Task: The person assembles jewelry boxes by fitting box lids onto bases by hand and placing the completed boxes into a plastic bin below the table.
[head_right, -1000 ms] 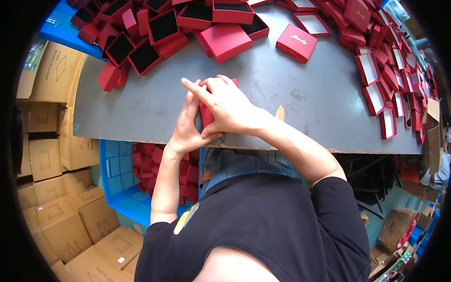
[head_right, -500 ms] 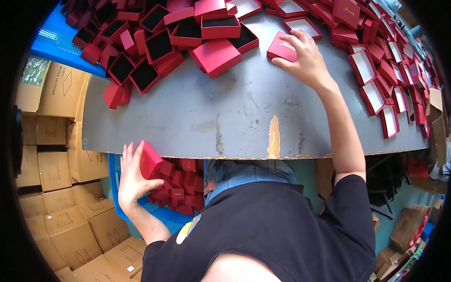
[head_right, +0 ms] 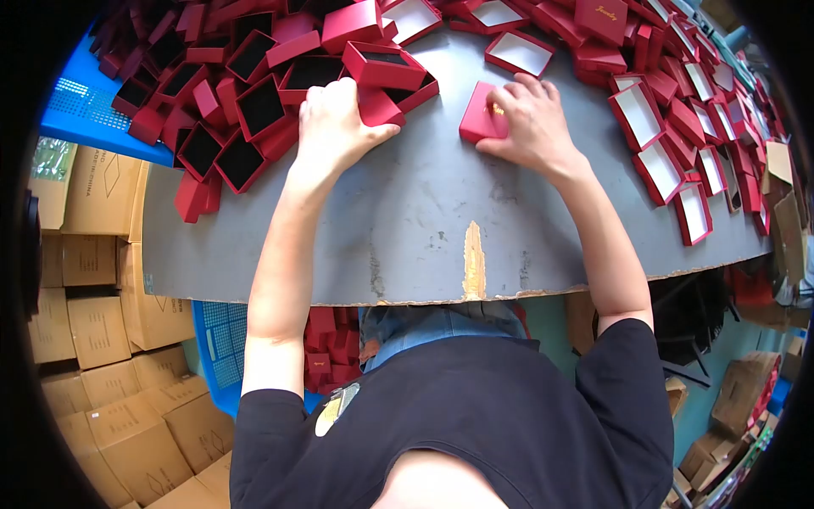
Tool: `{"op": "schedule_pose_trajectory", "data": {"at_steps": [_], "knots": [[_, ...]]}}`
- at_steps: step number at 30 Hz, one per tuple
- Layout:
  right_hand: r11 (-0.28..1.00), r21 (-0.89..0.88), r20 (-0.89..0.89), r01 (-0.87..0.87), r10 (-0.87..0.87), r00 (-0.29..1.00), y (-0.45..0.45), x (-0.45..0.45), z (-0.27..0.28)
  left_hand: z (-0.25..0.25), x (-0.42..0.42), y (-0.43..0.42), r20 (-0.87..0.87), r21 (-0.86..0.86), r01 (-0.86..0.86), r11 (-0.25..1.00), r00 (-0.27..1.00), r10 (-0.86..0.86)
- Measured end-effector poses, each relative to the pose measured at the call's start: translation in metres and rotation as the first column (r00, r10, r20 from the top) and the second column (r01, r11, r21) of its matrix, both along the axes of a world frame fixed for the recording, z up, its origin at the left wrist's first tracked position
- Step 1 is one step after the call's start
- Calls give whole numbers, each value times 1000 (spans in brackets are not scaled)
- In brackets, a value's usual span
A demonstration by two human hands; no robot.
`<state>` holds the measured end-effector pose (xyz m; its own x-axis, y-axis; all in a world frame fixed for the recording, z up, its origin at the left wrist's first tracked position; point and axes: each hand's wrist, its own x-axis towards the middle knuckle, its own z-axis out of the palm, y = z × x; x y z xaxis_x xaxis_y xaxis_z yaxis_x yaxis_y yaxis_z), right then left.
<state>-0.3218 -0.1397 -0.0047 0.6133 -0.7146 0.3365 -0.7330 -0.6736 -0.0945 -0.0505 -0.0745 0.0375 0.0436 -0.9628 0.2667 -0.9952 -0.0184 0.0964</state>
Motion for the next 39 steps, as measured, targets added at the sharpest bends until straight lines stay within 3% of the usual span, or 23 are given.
{"op": "schedule_pose_trajectory", "data": {"at_steps": [2,3,5,7,8,9,11,12,13,17,19,24,27,31,32,35,37,39], "knots": [[989,130,-5,-77,78,997,23,-2,8,10,3,0,-26,156,-12,988,1000,16],[943,303,26,-140,139,990,50,-2,20,10,3,7,-113,126,30,992,993,-16],[948,288,43,-136,129,991,68,-2,21,9,1,38,-282,53,102,993,956,-83],[897,398,121,-192,156,980,73,-7,29,11,7,71,-431,-16,184,983,886,-173],[864,452,163,-222,165,973,75,-8,30,9,10,88,-582,-7,213,977,794,-177],[808,503,315,-307,159,936,75,-7,26,5,13,104,-716,-1,237,972,678,-166],[681,544,590,-491,105,800,72,-1,17,-26,16,127,-972,48,264,963,232,-15],[626,587,625,-513,52,779,74,6,19,-42,16,133,-976,132,298,946,208,70],[620,545,652,-564,110,750,75,17,16,-60,12,136,-937,22,272,962,341,-75],[623,385,632,-681,360,687,87,51,-1,-67,-4,137,-658,-43,263,964,719,-225],[710,313,515,-631,432,741,94,57,2,-77,-7,137,-676,-43,198,979,716,-175],[743,228,335,-630,547,767,100,60,5,-81,-6,138,-644,-61,209,976,739,-198],[695,234,385,-680,575,721,94,58,-5,-65,-6,139,-628,-91,268,959,732,-264],[747,227,323,-625,548,772,101,59,-13,-52,-7,131,-713,-14,430,903,628,-311],[724,223,337,-652,571,749,98,57,-13,-59,-8,126,-679,-96,419,903,636,-367],[631,272,565,-726,506,651,85,49,-3,-43,-2,143,-634,8,357,934,724,-272],[776,184,608,-603,392,690,51,33,0,-30,25,173,-451,98,219,971,879,-153],[957,89,557,-278,184,810,8,7,-6,-17,62,218,-299,189,25,982,954,33]]}}
